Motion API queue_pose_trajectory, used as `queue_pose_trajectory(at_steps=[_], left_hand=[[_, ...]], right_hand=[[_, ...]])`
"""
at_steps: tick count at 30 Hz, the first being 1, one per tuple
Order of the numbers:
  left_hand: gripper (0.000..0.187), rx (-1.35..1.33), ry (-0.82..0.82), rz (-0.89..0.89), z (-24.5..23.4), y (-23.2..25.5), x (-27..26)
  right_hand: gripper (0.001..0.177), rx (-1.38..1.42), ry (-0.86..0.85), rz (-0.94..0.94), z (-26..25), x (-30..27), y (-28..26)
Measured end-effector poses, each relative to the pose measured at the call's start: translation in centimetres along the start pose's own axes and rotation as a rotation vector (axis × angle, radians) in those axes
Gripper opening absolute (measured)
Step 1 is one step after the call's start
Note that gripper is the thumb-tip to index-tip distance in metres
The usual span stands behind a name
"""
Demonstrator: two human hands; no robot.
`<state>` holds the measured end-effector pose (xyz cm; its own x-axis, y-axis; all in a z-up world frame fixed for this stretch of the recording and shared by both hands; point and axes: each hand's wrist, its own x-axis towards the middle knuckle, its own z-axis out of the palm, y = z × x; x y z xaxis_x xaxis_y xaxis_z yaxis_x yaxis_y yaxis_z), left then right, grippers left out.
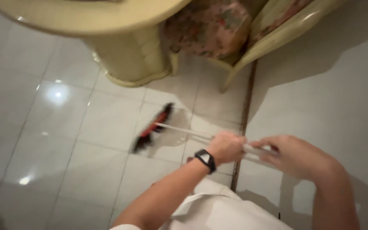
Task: Sweep the tiled floor of a dining room using a broom.
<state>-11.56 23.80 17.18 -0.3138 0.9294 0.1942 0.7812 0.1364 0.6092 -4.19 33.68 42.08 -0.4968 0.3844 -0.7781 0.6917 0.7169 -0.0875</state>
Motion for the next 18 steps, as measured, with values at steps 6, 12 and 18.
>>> queue_pose_trajectory(at_steps=[6, 12, 18], left_hand=[[0.02, -0.307, -0.069, -0.16, 3.8, -2.6, 1.9], [0.011, -0.086, -0.068, -0.452, 4.2, -14.6, -5.3], [0.018, 0.146, -0.311, -0.777, -0.7, -23.0, -12.3]], right_hand=[[0.034, -0.081, 0.145, -0.229, 3.6, 8.8, 2.5], [0.036, 0.1, 0.133, -0.619, 10.7, 23.6, -1.5], [0.039, 0.02, 0.018, -0.571, 13.8, 24.6, -14.5]])
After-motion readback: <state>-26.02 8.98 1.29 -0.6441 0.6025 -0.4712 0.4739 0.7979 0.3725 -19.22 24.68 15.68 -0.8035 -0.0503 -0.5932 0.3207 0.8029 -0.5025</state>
